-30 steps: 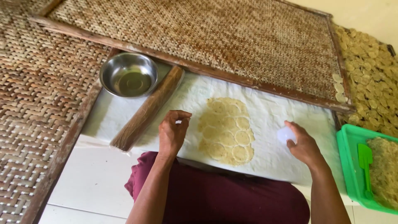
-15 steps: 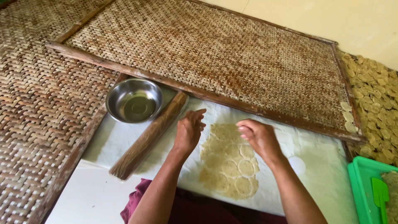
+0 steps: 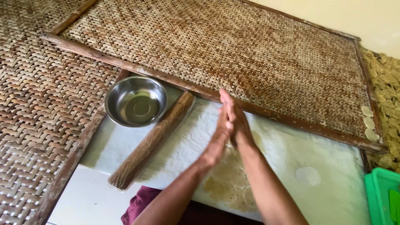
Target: Rolling out dough and cutting it into circular shapes using a mold.
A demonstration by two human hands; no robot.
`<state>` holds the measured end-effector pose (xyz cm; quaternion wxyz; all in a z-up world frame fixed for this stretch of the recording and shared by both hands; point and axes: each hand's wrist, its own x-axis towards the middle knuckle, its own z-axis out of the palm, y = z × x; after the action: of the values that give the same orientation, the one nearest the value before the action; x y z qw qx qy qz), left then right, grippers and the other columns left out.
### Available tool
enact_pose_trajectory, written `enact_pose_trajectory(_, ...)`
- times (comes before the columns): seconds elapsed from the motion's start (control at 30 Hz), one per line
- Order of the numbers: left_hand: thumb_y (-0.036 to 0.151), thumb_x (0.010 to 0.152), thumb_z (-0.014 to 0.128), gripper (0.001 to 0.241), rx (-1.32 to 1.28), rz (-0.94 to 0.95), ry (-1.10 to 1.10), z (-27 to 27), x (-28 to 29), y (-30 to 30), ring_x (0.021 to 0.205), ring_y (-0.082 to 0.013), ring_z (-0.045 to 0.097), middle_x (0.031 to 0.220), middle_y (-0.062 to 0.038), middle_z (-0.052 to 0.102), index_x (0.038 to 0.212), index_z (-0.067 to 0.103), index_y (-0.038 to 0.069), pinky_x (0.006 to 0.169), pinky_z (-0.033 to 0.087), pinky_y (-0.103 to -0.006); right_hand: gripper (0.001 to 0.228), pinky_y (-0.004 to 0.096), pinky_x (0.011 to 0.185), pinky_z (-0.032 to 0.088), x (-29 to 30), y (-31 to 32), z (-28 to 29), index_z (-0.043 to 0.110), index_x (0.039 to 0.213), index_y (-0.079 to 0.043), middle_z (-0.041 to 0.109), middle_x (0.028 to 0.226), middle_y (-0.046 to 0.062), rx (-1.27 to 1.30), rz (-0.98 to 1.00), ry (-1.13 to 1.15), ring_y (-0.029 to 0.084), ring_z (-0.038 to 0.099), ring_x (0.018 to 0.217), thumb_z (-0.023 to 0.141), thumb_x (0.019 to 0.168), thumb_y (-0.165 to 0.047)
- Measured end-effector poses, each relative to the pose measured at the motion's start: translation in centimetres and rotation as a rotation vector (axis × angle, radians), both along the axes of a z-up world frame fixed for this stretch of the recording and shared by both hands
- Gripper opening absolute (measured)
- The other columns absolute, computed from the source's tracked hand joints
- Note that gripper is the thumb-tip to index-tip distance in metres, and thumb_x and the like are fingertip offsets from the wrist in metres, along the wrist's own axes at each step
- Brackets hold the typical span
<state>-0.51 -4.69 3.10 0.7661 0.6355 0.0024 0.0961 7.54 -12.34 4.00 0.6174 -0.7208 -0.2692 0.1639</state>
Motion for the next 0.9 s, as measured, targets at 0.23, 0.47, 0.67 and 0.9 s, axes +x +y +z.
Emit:
enact_pose_trajectory(0.23,0.085,0.093,0.012,0.104,0.08,0.266,0.028,-1.2,-0.1,-0.3,0.163,-0.0307,-0.016,0.175,-0.013,-0.017,0.165,-0.009,0.013,0.131,-0.003,-0.0484,0.086,0.048,0.132,0.007,-7.2,0.9,1.0,0.016,0.166,-0.01,0.008,0.177,0.013,0.309,0.174,0.152,0.028,0.008,0.165,0.024,0.104,-0.068)
enact_pose_trajectory(0.47,0.058,0.107,0.026,0.077,-0.619,0.085,0.301,-6.5,1.4,-1.3,0.138,-0.0385,0.046,0.155,-0.033,0.038,0.163,0.029,0.005,0.11,0.038,-0.0497,0.083,0.046,0.131,0.015,-4.9,0.7,-1.1,0.029,0.162,-0.006,0.026,0.173,0.014,0.027,0.046,-0.021,0.029,0.021,0.161,0.014,0.105,-0.063)
enact_pose_trajectory(0.67,0.018,0.098,0.059,0.053,-1.0,-0.104,0.088,-1.0,0.5,-0.5,0.119,-0.0237,0.066,0.132,-0.012,0.066,0.149,0.045,0.009,0.102,0.057,-0.0359,0.056,0.039,0.116,0.038,-4.2,1.4,-0.1,0.041,0.156,-0.004,0.037,0.165,0.018,0.698,-0.175,0.417,0.032,0.037,0.153,0.045,0.108,-0.033)
enact_pose_trajectory(0.9,0.007,0.104,0.07,0.03,-0.978,-0.115,0.153,-5.6,1.7,1.9,0.083,-0.0261,0.069,0.091,-0.011,0.063,0.122,0.047,-0.003,0.078,0.062,-0.042,0.046,0.032,0.114,0.047,-8.5,0.3,-1.0,0.054,0.141,0.0,0.05,0.153,0.019,0.979,-0.037,0.656,0.026,0.055,0.142,0.053,0.095,0.007)
